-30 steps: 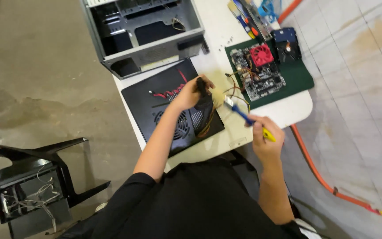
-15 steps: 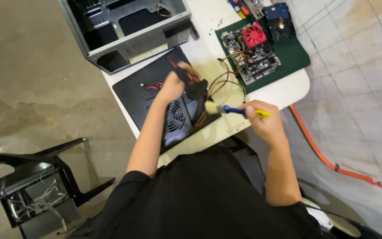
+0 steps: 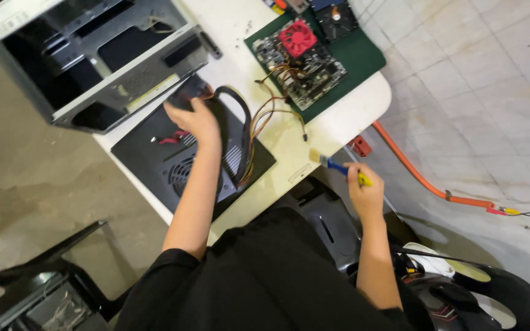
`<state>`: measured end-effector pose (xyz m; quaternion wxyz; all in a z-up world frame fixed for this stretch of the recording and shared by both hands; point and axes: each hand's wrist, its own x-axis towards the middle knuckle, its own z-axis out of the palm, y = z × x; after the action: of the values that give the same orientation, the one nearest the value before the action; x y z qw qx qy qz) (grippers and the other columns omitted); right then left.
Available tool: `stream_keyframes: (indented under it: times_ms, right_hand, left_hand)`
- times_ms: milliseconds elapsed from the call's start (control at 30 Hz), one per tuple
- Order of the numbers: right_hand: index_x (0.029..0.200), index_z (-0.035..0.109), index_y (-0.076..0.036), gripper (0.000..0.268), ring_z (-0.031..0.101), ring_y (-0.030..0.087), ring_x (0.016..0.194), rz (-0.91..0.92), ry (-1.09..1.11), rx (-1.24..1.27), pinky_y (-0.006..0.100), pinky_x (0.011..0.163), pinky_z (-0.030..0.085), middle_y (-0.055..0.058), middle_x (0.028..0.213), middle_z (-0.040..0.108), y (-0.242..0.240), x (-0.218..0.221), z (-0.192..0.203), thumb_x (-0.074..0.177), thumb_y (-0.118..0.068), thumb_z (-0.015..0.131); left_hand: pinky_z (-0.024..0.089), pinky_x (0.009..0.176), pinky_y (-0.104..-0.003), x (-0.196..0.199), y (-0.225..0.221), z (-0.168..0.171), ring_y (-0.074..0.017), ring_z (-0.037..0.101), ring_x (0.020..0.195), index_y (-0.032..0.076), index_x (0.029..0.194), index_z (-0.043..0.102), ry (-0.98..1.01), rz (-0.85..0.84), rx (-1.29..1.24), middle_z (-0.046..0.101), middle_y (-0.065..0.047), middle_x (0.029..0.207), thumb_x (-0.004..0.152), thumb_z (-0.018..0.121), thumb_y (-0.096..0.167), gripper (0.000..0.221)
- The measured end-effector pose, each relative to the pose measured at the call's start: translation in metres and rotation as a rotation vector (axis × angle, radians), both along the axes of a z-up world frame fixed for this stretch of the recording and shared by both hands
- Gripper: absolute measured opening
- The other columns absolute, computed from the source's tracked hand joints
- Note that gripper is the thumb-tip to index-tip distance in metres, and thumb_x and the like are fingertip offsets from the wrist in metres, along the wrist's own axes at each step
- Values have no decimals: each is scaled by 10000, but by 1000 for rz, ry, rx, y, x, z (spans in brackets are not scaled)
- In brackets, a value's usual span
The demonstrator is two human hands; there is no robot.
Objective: Cleaning the internal components and fan of a computer power supply unit using a screwdriver and a brush.
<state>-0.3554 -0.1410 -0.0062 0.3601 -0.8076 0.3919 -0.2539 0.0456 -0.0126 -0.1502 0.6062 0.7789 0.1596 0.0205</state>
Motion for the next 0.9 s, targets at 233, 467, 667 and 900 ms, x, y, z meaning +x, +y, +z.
stream_keyframes:
  times_ms: [233,467,667,900]
  right_hand:
    - [1027,763,-161,300,717,373,880,-6,124,87,455,814,546,125,898,758,17,-22,-12,1086,-362,549]
    - [1016,799,-159,251,757,324,872,-76,156,234,439,826,580,109,918,792,36,-27,-12,1041,-295,589]
    - [1032,778,-130,304,739,285,824,-78,-57,77,408,774,557,111,924,771,12,-47,-30,1069,-343,564]
    - [1087,801,-40,356,674,250,728,116,-387,-306,357,723,552,77,862,716,-2,34,41,1031,-332,606]
  left_hand:
    - [468,1079,-518,9,-121,-56,-425,612,1231,3,1326,584,-136,-941,214,643,-225,1238,919,600,216,459]
    - [531,276,-383,1,-181,-102,-270,658,356,6,911,679,569,-523,-63,601,-118,463,873,765,356,363]
    - [632,808,-246,-35,-135,-6,-201,737,965,-83,1368,555,300,-684,-532,683,-155,1118,1013,685,162,450]
    - [581,915,-339,-80,-102,33,-176,721,941,22,1218,690,-133,-1095,-556,750,-108,972,1016,585,-32,234]
